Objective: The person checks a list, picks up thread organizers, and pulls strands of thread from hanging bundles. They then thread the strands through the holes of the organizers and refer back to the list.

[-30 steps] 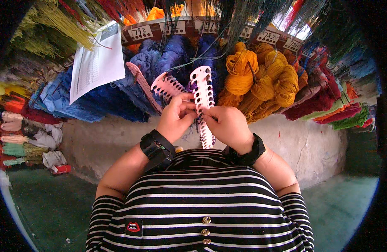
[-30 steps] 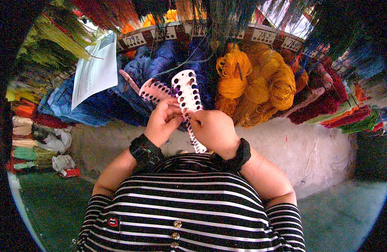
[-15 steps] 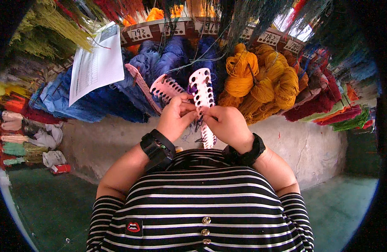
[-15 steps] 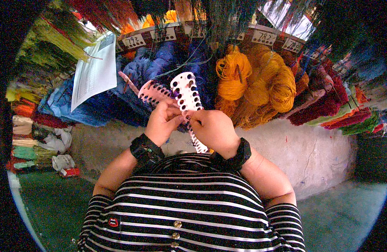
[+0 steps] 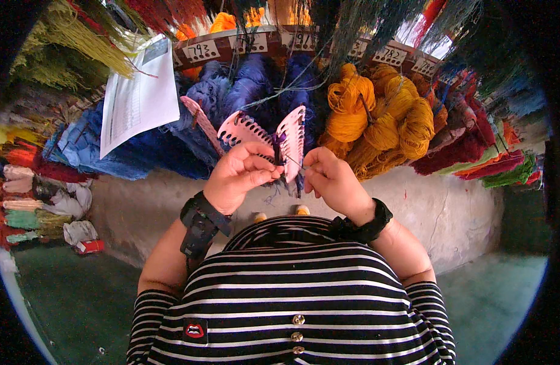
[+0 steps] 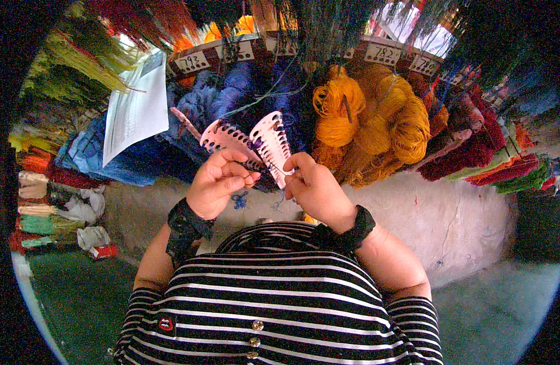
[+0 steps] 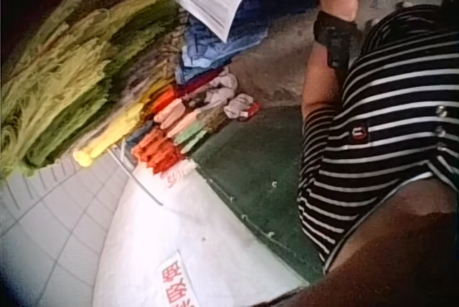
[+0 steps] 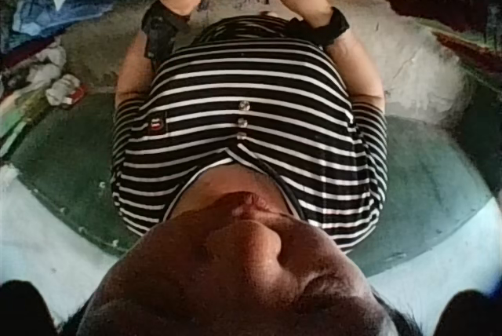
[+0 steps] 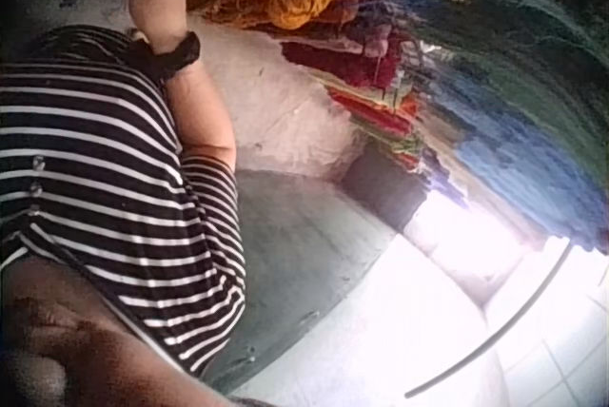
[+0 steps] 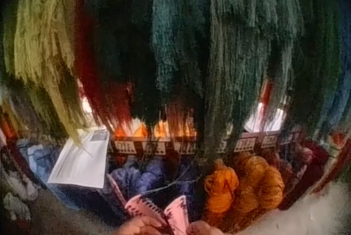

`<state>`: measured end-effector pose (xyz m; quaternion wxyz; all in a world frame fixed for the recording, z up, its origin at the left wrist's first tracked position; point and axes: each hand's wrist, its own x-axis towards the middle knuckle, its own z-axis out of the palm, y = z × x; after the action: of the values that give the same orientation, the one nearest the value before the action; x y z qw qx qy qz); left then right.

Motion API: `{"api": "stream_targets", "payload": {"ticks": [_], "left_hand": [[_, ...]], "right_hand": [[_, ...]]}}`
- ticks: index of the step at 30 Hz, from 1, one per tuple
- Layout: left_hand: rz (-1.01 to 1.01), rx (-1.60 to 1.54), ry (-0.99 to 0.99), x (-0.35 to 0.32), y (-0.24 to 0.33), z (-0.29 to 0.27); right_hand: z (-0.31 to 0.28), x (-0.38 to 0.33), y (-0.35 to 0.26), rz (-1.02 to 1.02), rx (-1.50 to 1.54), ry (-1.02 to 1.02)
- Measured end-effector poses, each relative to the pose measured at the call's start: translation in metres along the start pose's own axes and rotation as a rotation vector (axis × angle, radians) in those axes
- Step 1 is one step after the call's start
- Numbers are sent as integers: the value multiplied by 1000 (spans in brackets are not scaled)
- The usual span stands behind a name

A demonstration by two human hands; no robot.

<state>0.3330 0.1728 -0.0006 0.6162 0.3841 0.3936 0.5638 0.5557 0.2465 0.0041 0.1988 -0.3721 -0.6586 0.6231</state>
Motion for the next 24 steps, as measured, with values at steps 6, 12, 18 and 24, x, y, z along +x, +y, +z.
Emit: {"api": "stream_targets", "payload": {"ticks": [6,12,18,24], "left_hand": [[-92,104,-73,7,-2,9],[-9,497,-197,14,-7,22],[-45,287,-214,6,-17,8],[246,879,353,-23,-6,-26]], "right_hand": [[1,-10,-10,-24,71,-38],[3,-16,-16,-110,345,-184],[-8,20,28,-382,-466,354],[4,38,40,-142,-167,88]]}}
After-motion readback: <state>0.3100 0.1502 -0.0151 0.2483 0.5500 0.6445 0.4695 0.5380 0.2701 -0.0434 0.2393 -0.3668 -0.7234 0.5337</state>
